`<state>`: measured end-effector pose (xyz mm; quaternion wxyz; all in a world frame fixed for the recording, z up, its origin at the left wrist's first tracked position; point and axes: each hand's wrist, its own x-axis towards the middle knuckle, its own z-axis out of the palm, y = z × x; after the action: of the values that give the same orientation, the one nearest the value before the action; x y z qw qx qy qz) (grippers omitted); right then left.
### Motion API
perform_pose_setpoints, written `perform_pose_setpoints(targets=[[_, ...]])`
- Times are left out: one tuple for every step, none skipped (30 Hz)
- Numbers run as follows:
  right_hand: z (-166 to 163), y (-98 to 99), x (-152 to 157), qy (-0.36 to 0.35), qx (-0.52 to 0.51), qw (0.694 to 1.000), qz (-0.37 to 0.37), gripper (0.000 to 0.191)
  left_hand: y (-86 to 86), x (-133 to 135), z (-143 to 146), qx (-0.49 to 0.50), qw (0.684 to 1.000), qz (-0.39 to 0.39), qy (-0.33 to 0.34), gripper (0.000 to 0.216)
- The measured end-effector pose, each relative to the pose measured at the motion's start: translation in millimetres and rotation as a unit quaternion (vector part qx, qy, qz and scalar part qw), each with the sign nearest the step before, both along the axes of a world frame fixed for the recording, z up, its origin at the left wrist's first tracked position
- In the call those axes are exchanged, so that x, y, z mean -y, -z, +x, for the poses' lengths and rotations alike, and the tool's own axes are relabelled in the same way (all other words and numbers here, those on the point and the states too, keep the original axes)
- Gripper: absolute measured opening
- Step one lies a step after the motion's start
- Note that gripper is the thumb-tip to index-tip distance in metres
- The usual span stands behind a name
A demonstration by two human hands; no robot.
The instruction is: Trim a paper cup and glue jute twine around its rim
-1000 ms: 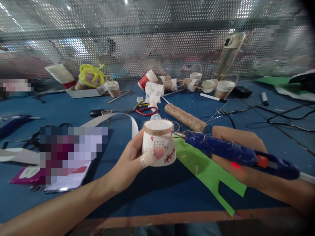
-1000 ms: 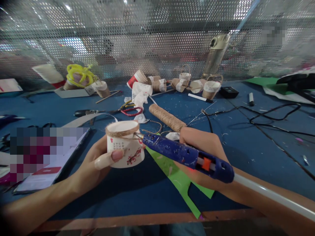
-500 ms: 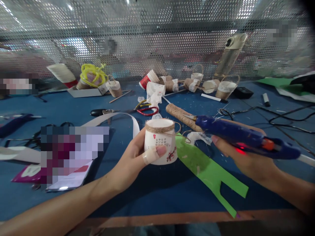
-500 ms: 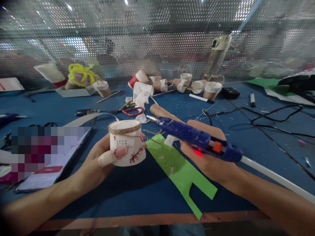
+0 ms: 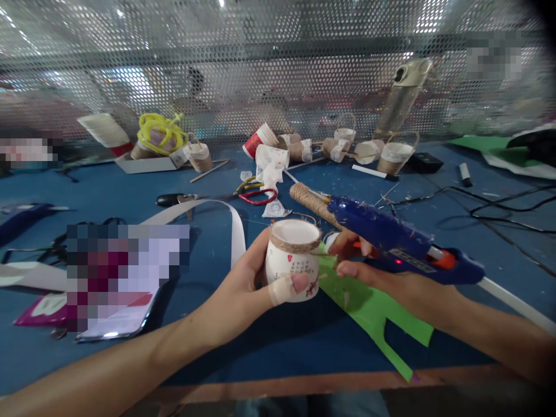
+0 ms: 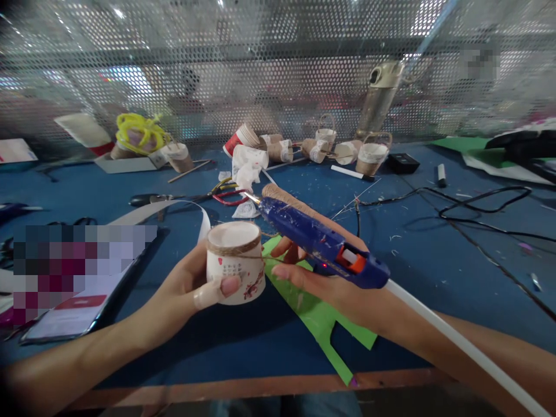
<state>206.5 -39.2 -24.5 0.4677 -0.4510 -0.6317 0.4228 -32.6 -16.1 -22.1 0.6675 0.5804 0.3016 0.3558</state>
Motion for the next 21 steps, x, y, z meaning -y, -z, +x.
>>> perform_pose_setpoints(targets=[[0,-0.1,0,0.011,-0.001,1.0,0.003,0.019,0.4,0,0,-0.008,1.0,0.005,0.0,0.044],[0,-0.1,1,0.016,0.002,1.0,0.008,0.019,0.9,-1,0,-0.016,1.0,0.01,0.0,0.044],[0,0.1,1,0.015,0.006,1.0,0.014,0.02,1.3,-1,0,-0.022,1.0,0.015,0.001,0.044],[0,0.4,2,0.012,0.006,1.0,0.02,0.021,1.7,-1,-1,-0.028,0.999,0.019,0.003,0.045],[0,0.9,2,0.012,0.001,1.0,0.026,0.022,2.1,-1,-1,-0.032,0.999,0.023,0.004,0.045],[0,1.6,3,0.015,-0.008,0.999,0.035,0.022,2.3,-1,-1,-0.033,0.999,0.025,0.004,0.046],[0,2.7,3,0.022,-0.018,0.999,0.046,0.023,2.5,-2,-2,-0.034,0.999,0.027,0.006,0.046],[0,4.0,3,0.028,-0.023,0.998,0.058,0.024,2.6,-2,-2,-0.033,0.999,0.029,0.008,0.046],[1,5.6,3,0.031,-0.023,0.997,0.073,0.024,2.7,-2,-2,-0.033,0.999,0.031,0.009,0.045],[1,7.5,2,0.03,-0.016,0.996,0.086,0.025,2.7,-2,-2,-0.033,0.999,0.032,0.01,0.044],[2,9.4,1,0.025,-0.007,0.995,0.095,0.026,2.8,-2,-2,-0.032,0.999,0.033,0.012,0.044],[3,11.0,1,0.02,0.001,0.995,0.1,0.026,2.8,-2,-2,-0.032,0.999,0.034,0.012,0.044],[3,12.2,0,0.018,0.004,0.995,0.101,0.026,2.9,-2,-2,-0.031,0.999,0.035,0.013,0.044],[4,12.6,0,0.019,0.003,0.995,0.102,0.026,2.9,-2,-2,-0.03,0.999,0.035,0.012,0.045],[4,12.1,0,0.024,0.004,0.995,0.1,0.026,3.0,-2,-2,-0.03,0.999,0.035,0.011,0.045],[3,10.8,1,0.03,0.007,0.995,0.098,0.026,3.0,-2,-2,-0.032,0.999,0.036,0.01,0.045],[2,8.9,2,0.042,0.011,0.994,0.101,0.026,3.1,-2,-2,-0.035,0.999,0.036,0.008,0.045],[0,6.8,3,0.055,0.015,0.993,0.104,0.026,3.1,-2,-2,-0.037,0.999,0.035,0.008,0.044],[-1,4.7,4,0.068,0.011,0.991,0.113,0.026,3.2,-2,-2,-0.038,0.999,0.032,0.008,0.044],[-2,2.9,6,0.075,0.009,0.99,0.12,0.025,3.2,-2,-2,-0.037,0.999,0.029,0.009,0.044],[-3,1.8,7,0.077,0.006,0.989,0.129,0.025,3.3,-2,-2,-0.035,0.999,0.026,0.011,0.044]])
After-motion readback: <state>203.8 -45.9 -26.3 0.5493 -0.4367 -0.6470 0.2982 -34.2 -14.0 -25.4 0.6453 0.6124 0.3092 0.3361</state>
